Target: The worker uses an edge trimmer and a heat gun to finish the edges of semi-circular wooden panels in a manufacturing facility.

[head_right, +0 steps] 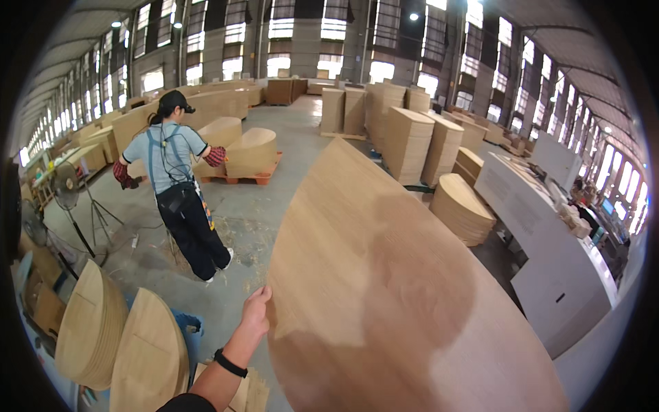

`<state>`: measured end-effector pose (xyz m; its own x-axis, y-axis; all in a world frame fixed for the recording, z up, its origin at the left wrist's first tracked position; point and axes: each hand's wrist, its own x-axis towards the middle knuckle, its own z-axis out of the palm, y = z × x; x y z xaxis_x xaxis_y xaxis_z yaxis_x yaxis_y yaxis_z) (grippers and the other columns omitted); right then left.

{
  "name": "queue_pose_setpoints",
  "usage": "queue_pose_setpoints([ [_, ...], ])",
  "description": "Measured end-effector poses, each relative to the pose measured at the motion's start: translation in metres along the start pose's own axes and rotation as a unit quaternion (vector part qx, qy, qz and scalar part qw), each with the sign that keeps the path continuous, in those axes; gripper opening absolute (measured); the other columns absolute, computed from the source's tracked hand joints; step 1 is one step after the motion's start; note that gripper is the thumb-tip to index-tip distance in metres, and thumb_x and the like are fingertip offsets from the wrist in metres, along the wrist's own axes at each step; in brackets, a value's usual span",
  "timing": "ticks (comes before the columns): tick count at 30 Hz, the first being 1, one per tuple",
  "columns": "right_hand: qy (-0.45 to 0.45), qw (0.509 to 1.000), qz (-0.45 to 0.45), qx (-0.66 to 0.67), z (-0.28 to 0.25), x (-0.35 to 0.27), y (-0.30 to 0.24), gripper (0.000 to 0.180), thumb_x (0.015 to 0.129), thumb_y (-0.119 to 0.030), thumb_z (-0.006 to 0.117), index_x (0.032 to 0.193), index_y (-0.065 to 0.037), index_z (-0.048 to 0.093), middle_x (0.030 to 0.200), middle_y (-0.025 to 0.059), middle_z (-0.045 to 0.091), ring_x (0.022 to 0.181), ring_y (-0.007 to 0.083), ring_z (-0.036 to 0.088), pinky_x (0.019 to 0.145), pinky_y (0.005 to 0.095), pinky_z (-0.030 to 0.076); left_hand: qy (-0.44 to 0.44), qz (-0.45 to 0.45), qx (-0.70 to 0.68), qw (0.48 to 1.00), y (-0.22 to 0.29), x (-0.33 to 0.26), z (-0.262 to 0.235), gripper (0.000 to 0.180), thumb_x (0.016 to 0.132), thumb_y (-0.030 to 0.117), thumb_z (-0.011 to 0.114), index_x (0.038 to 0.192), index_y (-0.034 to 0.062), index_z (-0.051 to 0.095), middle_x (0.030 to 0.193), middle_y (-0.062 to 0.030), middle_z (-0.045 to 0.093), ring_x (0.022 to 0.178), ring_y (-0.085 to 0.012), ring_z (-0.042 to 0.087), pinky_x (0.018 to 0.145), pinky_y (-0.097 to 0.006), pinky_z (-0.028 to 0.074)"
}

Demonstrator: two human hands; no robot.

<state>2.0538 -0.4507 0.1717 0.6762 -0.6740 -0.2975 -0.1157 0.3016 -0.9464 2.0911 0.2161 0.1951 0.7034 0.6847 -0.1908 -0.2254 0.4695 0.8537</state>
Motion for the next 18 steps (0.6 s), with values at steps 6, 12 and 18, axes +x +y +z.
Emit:
queue_pose_setpoints([
  [6,-0.07,0.997,0.017,-0.008,0.232,0.123,-0.012,0.031,0.092,-0.026,0.058,0.108,0.0,0.063,0.089,0.0085,0.065,0.077,0.0196,0.06,0.067,0.0371,0.05,0.134,-0.066,-0.096,0.984,-0.017,0.175,0.08,0.037,0.099,0.025,0.057,0.129,0.0023,0.057,0.125,-0.0081,0.062,0.111,-0.0221,0.059,0.097,-0.038,0.045],
  [12,-0.126,0.992,0.012,-0.019,0.465,0.198,-0.02,0.031,0.092,-0.027,0.058,0.108,0.0,0.063,0.089,0.0081,0.065,0.076,0.0191,0.059,0.067,0.0368,0.05,0.236,-0.079,-0.095,0.964,-0.057,0.367,0.084,0.036,0.098,0.026,0.056,0.126,0.002,0.058,0.124,-0.0096,0.061,0.11,-0.0248,0.058,0.095,-0.041,0.045],
  [18,-0.115,0.993,0.003,-0.01,0.674,0.262,-0.011,0.032,0.092,-0.027,0.059,0.109,0.0,0.063,0.088,0.0078,0.065,0.075,0.0186,0.059,0.066,0.0366,0.05,0.331,-0.048,-0.014,0.942,-0.052,0.558,0.117,0.031,0.098,0.024,0.056,0.118,0.0008,0.061,0.113,-0.0079,0.064,0.099,-0.0206,0.059,0.089,-0.038,0.046],
])
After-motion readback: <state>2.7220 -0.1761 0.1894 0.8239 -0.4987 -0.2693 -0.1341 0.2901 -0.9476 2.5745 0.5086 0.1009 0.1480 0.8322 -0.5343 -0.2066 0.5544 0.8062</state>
